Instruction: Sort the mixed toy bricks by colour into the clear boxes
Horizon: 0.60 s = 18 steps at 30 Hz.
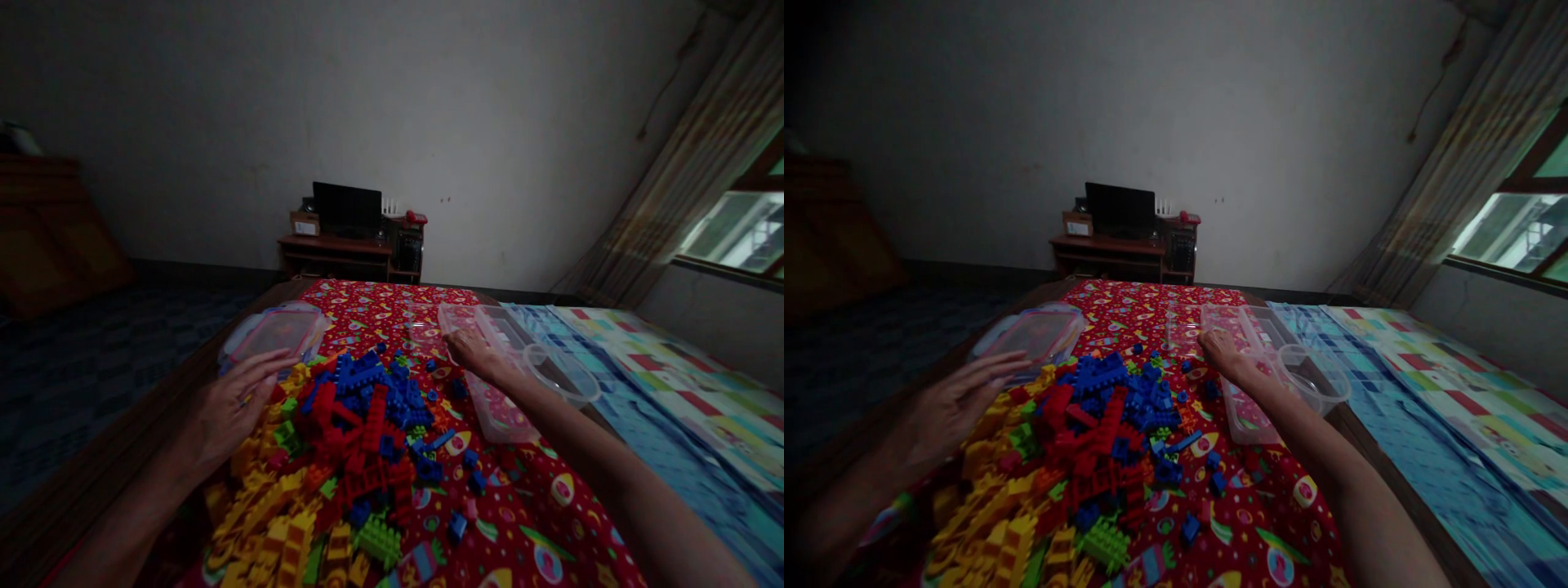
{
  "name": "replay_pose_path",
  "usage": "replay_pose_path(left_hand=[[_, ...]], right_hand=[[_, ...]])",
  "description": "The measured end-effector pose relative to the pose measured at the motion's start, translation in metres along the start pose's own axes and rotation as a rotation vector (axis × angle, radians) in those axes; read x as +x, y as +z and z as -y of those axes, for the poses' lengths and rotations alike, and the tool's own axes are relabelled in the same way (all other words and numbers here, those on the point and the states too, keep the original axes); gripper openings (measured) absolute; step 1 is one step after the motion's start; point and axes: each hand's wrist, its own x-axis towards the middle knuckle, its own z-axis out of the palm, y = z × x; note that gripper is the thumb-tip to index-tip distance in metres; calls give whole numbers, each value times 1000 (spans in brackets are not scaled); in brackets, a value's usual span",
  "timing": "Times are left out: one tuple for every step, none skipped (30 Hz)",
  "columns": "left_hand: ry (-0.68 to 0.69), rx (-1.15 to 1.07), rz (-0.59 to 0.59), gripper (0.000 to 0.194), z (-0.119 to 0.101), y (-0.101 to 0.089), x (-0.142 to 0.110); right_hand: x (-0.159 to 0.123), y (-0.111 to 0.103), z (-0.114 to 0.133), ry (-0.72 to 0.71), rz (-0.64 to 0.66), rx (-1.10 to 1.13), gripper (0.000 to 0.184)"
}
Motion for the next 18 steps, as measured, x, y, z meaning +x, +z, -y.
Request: replay_pose_path(left_hand=[[-8, -2, 2, 34, -1, -1, 0], [-14, -2, -2, 34, -3, -1, -1], [-19, -1, -6, 35, -3, -2, -1], [-24, 3, -11, 35, -4, -2, -2], [-27, 8, -12, 35, -3, -3, -2], [-27, 13, -10, 34, -2, -3, -3], [-26, 14, -11, 34, 0, -3, -4], [-25, 13, -18, 34, 2, -3, -4], [-23, 12, -24, 34, 4, -4, -5], [-22, 14, -27, 33, 5, -4, -5], [-25, 20, -21, 33, 6, -5, -5], [-32, 33, -7, 32, 6, -6, -4], [-40, 50, 7, 32, 5, -7, -3], [-43, 66, 15, 32, 5, -8, -2], [-34, 76, 11, 33, 5, -8, -1], [-17, 78, -8, 35, 6, -7, -1], [9, 75, -28, 38, 7, -5, 0], [40, 71, -44, 40, 9, -3, 0]], right_hand=[[0, -2, 2, 9, 21, -23, 31], [-2, -5, 4, 11, 37, -41, 31], [-4, -9, 5, 10, 39, -43, 31], [-7, -14, 5, 6, 18, -33, 32], [-12, -19, 5, 5, -18, -25, 32], [-18, -25, 3, 13, -68, -18, 34], [-25, -30, -1, 35, -121, -13, 35], [-34, -36, -6, 76, -160, -12, 36], [-44, -42, -13, 129, -183, -16, 37], [-54, -48, -22, 188, -191, -24, 37], [-66, -54, -32, 250, -185, -36, 38], [-78, -59, -43, 305, -178, -51, 37], [-90, -64, -54, 347, -177, -65, 37], [-102, -68, -64, 387, -169, -76, 36], [-114, -71, -73, 421, -147, -79, 36], [-125, -73, -81, 445, -107, -71, 36], [-135, -74, -86, 458, -56, -51, 39], [-143, -73, -89, 458, -5, -22, 44]])
